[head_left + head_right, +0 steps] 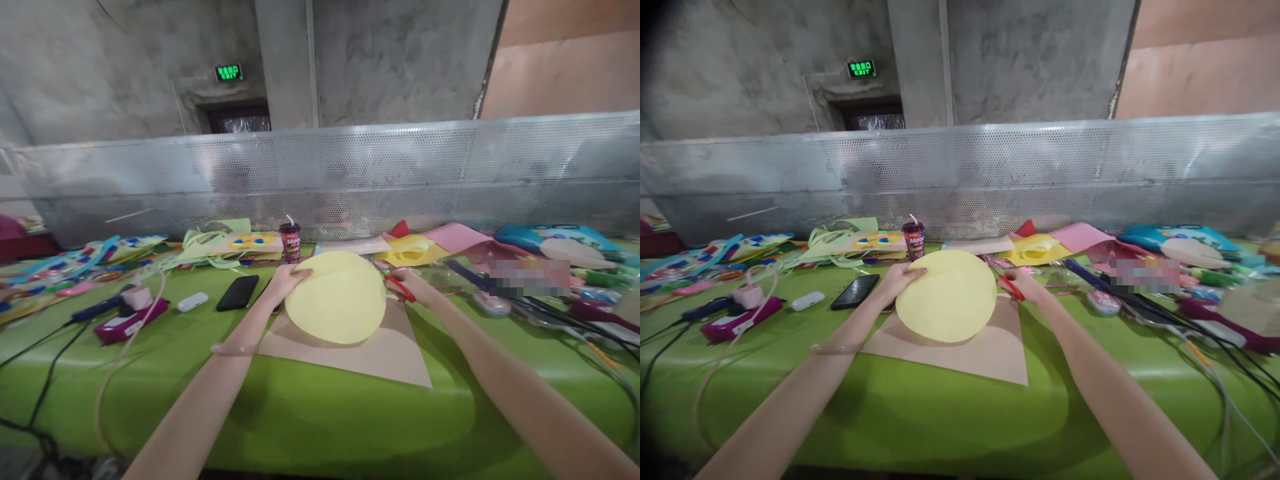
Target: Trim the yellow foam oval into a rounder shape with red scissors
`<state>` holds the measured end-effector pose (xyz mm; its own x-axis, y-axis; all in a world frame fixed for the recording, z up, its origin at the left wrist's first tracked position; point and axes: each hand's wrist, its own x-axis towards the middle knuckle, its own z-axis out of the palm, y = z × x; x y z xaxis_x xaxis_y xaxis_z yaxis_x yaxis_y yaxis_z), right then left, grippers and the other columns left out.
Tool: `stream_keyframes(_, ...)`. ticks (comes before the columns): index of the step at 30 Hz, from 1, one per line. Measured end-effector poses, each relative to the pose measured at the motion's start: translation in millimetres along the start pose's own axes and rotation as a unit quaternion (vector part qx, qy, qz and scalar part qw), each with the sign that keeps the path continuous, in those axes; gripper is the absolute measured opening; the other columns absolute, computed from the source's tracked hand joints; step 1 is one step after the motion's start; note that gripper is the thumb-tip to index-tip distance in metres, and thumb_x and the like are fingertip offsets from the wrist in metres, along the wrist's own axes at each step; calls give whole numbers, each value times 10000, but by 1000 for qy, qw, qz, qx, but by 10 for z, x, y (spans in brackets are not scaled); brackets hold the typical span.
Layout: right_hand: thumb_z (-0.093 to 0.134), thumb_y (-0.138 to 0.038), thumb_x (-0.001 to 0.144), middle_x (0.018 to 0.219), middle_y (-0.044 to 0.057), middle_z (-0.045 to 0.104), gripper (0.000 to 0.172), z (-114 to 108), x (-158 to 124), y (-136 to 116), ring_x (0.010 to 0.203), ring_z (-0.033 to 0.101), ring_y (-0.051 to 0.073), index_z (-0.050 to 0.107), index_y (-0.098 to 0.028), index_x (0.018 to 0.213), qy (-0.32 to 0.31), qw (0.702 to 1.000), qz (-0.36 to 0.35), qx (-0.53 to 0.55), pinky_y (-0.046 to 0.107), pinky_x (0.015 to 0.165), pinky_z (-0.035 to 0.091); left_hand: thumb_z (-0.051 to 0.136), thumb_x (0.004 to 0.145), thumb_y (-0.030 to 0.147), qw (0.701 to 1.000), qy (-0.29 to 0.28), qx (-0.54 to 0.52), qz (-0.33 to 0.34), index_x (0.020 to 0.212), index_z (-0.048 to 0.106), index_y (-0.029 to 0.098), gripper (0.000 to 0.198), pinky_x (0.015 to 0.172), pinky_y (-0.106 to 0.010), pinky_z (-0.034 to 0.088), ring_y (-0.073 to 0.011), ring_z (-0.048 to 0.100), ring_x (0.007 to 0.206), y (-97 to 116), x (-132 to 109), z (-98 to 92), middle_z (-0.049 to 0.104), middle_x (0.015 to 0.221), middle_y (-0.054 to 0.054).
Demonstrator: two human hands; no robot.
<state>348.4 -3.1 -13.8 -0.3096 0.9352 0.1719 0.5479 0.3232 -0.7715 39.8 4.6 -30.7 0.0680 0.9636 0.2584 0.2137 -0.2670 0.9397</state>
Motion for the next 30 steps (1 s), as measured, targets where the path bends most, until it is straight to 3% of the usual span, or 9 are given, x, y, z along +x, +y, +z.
stream_keyframes(18,528,-393,698,421,-27,440,327,-5,31,83,376,433,86,396,-183,486,-13,999,12,27,241,413,365,657,594,436,996,87,-12,26,877,649,103,437,523,-272,478,-213,628,625,-56,55,-24,687,784,-89)
stream_keyframes(30,522,-360,690,417,-39,431,295,16,-24,-22,375,417,77,386,-187,494,-25,998,12,63,233,418,378,676,577,428,997,71,-36,17,872,647,115,432,534,-281,484,-217,630,631,-88,88,-38,686,799,-93)
